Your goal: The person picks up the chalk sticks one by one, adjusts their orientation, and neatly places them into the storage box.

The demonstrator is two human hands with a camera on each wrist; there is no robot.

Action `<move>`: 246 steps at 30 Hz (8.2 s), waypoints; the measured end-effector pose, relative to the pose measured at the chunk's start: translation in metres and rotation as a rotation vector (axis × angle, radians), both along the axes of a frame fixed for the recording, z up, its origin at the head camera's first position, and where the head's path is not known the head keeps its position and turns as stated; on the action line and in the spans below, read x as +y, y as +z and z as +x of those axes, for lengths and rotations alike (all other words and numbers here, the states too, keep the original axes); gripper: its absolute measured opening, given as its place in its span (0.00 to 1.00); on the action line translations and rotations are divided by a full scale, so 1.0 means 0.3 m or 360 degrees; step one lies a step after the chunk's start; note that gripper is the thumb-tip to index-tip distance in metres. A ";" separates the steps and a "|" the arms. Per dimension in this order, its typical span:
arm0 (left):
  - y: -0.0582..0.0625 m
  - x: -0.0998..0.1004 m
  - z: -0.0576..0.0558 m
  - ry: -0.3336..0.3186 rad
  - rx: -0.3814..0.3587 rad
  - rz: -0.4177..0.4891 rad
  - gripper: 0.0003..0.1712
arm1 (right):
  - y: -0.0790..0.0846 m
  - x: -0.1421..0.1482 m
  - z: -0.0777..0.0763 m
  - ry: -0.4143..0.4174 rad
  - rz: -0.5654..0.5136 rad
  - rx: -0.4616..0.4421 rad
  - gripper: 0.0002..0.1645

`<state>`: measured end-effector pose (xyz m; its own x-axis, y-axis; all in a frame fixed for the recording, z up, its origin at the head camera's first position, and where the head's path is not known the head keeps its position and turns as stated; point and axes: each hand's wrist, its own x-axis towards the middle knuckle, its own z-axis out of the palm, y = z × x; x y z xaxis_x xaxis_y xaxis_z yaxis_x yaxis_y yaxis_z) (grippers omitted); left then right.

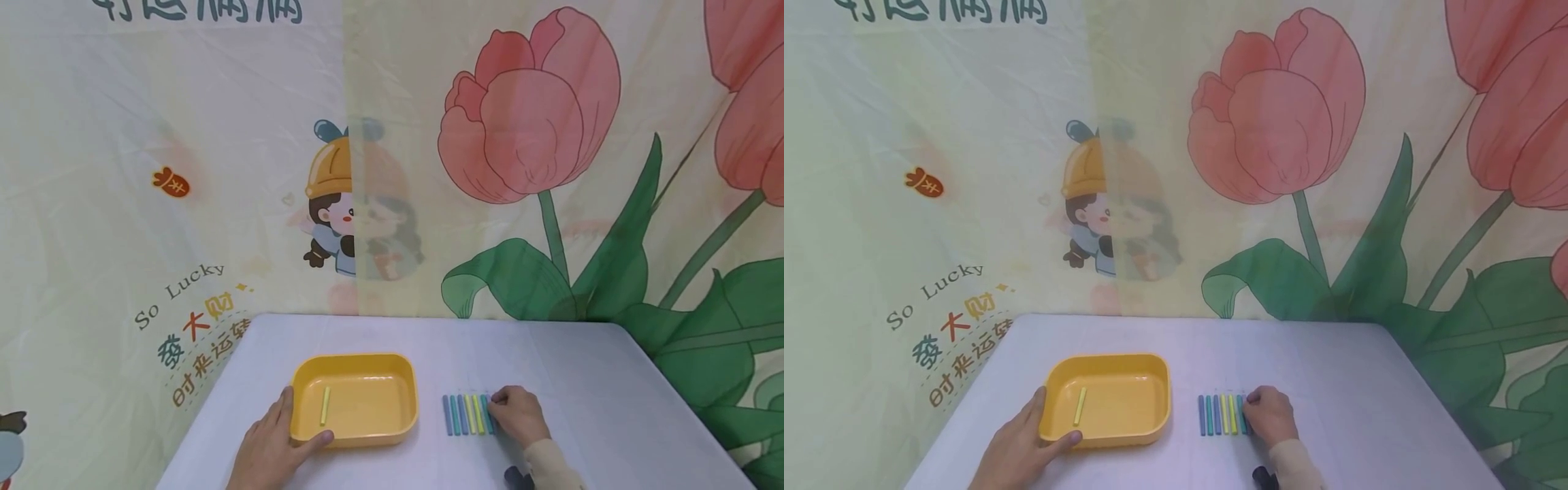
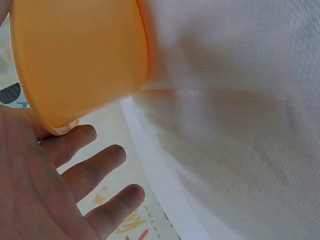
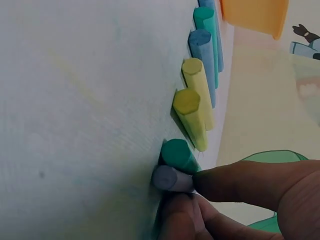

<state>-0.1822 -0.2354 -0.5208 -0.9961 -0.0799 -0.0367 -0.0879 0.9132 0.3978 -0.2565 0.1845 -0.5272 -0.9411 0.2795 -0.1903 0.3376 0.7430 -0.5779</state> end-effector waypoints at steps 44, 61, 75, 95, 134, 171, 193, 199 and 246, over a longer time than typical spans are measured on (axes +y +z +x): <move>0.001 -0.007 0.007 -0.0023 0.0047 0.0015 0.78 | 0.022 -0.018 -0.024 0.0072 0.0111 0.0046 0.10; 0.009 0.000 0.014 -0.0028 0.0045 0.0027 0.78 | 0.024 -0.006 -0.036 0.0020 -0.0061 -0.0051 0.15; 0.011 -0.005 0.015 -0.0022 0.0057 0.0018 0.78 | 0.063 -0.061 -0.022 0.0036 -0.0122 0.0148 0.16; 0.007 -0.011 0.013 -0.0045 0.0113 0.0015 0.77 | 0.114 -0.168 -0.017 0.0071 -0.0397 0.0155 0.22; 0.011 -0.009 0.014 -0.0043 0.0078 0.0042 0.77 | 0.174 -0.500 -0.018 0.0363 -0.1089 0.0173 0.23; 0.012 -0.005 0.008 -0.0031 0.0037 0.0004 0.79 | 0.095 -0.780 -0.043 0.0403 -0.1242 0.0175 0.09; 0.012 0.000 0.008 -0.0012 0.0029 0.0010 0.79 | 0.008 -0.845 -0.082 0.0403 -0.1072 0.0102 0.04; 0.011 -0.002 0.005 -0.0006 0.0016 0.0004 0.79 | 0.003 -0.855 -0.079 0.0401 -0.1046 0.0129 0.04; 0.000 0.008 -0.002 0.0016 -0.0012 -0.0009 0.81 | 0.088 -0.665 -0.020 0.0479 -0.0909 0.0173 0.09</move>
